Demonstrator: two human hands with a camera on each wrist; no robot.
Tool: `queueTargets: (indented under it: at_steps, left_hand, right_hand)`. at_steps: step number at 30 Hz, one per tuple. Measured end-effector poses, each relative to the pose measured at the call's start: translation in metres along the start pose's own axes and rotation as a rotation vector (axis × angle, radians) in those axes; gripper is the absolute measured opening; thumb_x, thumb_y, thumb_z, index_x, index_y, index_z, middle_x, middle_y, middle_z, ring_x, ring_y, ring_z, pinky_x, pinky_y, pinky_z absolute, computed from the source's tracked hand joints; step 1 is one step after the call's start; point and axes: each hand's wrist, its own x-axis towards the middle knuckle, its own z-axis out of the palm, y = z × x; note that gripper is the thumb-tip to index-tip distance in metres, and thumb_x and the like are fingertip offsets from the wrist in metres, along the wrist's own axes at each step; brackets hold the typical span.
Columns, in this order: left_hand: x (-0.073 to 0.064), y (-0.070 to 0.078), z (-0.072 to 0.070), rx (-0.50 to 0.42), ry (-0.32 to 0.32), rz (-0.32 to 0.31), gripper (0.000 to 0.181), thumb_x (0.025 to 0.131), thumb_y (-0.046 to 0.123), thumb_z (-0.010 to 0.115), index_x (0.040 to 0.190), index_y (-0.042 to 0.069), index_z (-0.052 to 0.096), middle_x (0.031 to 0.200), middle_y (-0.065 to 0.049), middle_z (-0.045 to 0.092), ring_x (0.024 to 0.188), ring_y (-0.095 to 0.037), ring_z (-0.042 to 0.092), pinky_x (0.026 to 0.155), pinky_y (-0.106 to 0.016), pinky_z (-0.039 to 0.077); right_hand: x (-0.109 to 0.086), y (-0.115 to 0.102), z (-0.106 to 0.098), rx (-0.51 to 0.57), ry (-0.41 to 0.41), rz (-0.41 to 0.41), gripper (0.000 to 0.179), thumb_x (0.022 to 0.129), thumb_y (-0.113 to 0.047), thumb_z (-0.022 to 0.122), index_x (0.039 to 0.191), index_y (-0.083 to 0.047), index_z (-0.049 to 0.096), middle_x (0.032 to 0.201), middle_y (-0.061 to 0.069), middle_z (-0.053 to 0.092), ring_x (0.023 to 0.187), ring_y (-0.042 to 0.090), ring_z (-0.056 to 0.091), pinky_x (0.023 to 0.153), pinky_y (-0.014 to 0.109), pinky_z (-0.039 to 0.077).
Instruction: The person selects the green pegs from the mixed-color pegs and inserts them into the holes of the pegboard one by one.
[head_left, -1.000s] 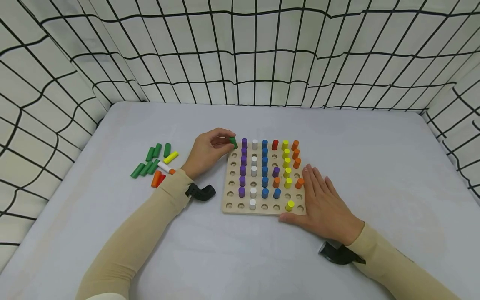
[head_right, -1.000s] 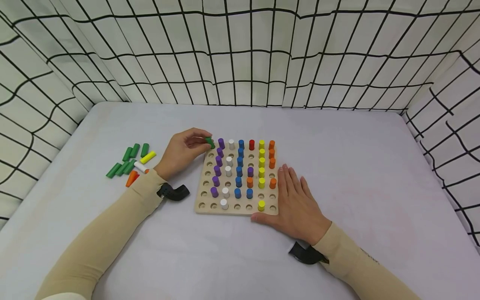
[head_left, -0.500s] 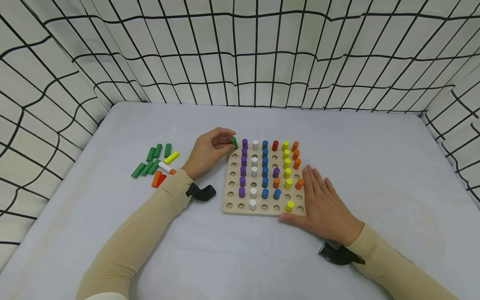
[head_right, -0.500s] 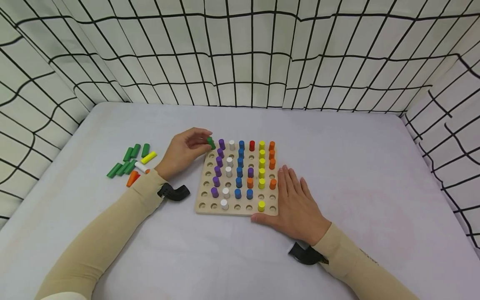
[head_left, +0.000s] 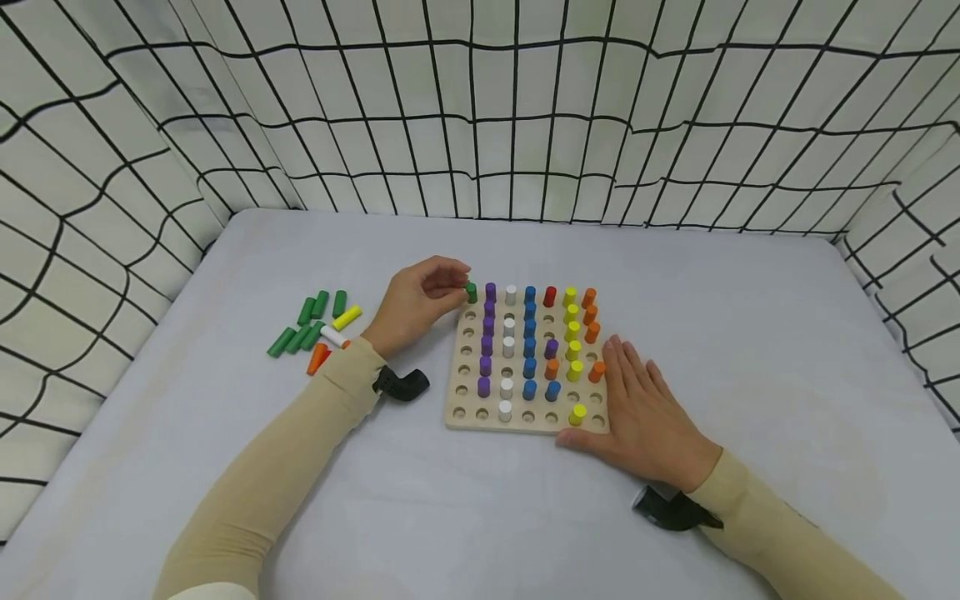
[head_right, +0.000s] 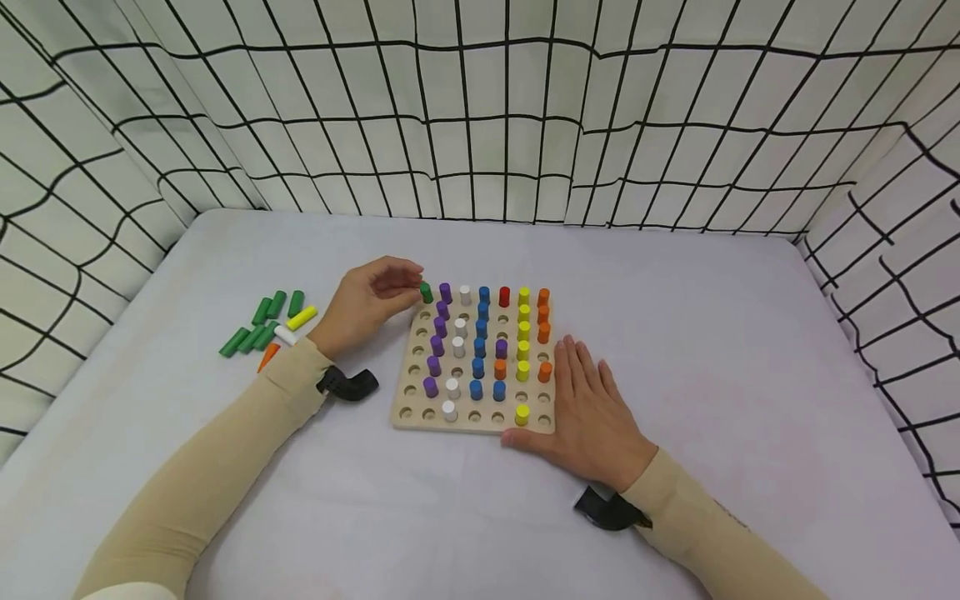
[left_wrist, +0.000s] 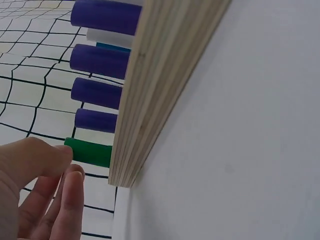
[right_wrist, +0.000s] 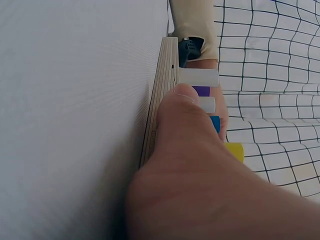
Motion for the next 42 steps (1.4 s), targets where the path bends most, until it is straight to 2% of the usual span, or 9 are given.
queueTargets:
  at_steps: [4,9,16,22,28,33,38,40,42]
  left_hand:
    - [-0.002,0.001,-0.013,0.023,0.011,0.01,0.039,0.096,0.009,0.073,0.133,0.006,0.063,0.127,-0.012,0.07,0.118,-0.026,0.071,0.1,-0.022,0.058]
    - [-0.007,0.001,-0.036,0.05,0.048,0.023,0.038,0.096,0.009,0.073,0.132,0.004,0.064,0.124,-0.014,0.071,0.115,-0.026,0.072,0.095,-0.014,0.057]
    - [-0.014,0.009,-0.063,0.099,0.083,0.011,0.037,0.096,0.014,0.074,0.132,0.012,0.066,0.123,-0.011,0.072,0.11,-0.014,0.072,0.092,-0.011,0.056]
    - [-0.026,0.011,-0.095,0.158,0.086,-0.043,0.038,0.097,0.02,0.073,0.134,0.016,0.064,0.129,-0.01,0.07,0.108,-0.004,0.069,0.089,-0.007,0.054]
    - [-0.049,0.002,-0.126,0.223,0.097,-0.116,0.042,0.099,0.029,0.071,0.138,0.017,0.062,0.135,-0.011,0.067,0.105,0.007,0.065,0.087,-0.003,0.051]
    - [-0.063,-0.005,-0.144,0.287,0.102,-0.159,0.05,0.099,0.037,0.07,0.142,0.015,0.059,0.139,-0.008,0.065,0.116,-0.005,0.066,0.085,-0.002,0.049]
    - [-0.068,-0.011,-0.155,0.337,0.121,-0.208,0.053,0.099,0.043,0.068,0.143,0.016,0.058,0.139,-0.008,0.065,0.122,-0.022,0.067,0.084,-0.003,0.048]
    - [-0.068,-0.014,-0.159,0.341,0.132,-0.227,0.053,0.099,0.043,0.068,0.143,0.016,0.058,0.137,-0.009,0.066,0.123,-0.027,0.066,0.09,-0.012,0.05]
    - [-0.068,-0.019,-0.163,0.329,0.135,-0.254,0.054,0.099,0.043,0.068,0.144,0.015,0.058,0.138,-0.012,0.065,0.126,-0.031,0.063,0.1,-0.027,0.052]
  right_hand:
    - [0.001,-0.001,0.001,-0.005,-0.004,0.002,0.136,0.081,-0.09,0.054,0.164,0.004,0.001,0.174,0.025,0.002,0.162,0.046,0.007,0.129,0.069,0.012]
    - [0.001,0.0,0.0,-0.016,-0.012,0.01,0.137,0.08,-0.092,0.05,0.164,0.005,0.002,0.174,0.025,0.003,0.162,0.047,0.008,0.128,0.069,0.012]
    - [-0.001,0.002,-0.002,-0.003,-0.012,0.019,0.137,0.08,-0.091,0.052,0.163,0.006,0.002,0.174,0.026,0.003,0.161,0.048,0.008,0.128,0.071,0.012]
    - [-0.001,0.0,-0.002,0.004,-0.014,0.015,0.136,0.08,-0.089,0.053,0.163,0.005,0.002,0.173,0.026,0.003,0.161,0.048,0.008,0.127,0.071,0.012]
    - [0.0,-0.003,-0.003,-0.012,-0.011,0.003,0.135,0.081,-0.089,0.053,0.164,0.005,0.002,0.174,0.026,0.003,0.161,0.048,0.009,0.128,0.071,0.012]
    - [0.0,-0.005,-0.003,-0.003,-0.017,-0.002,0.135,0.082,-0.088,0.054,0.163,0.005,0.001,0.174,0.026,0.002,0.161,0.048,0.008,0.127,0.071,0.012]
    - [-0.001,-0.005,-0.004,-0.003,-0.018,-0.001,0.135,0.082,-0.088,0.054,0.163,0.005,0.001,0.174,0.026,0.002,0.161,0.048,0.008,0.127,0.071,0.012]
    - [-0.001,-0.006,-0.004,-0.004,-0.019,-0.001,0.135,0.082,-0.088,0.054,0.163,0.005,0.001,0.174,0.026,0.002,0.161,0.048,0.008,0.127,0.071,0.012]
    - [-0.001,-0.006,-0.004,-0.003,-0.021,0.002,0.135,0.082,-0.088,0.054,0.163,0.005,0.0,0.173,0.026,0.002,0.161,0.049,0.007,0.127,0.071,0.012]
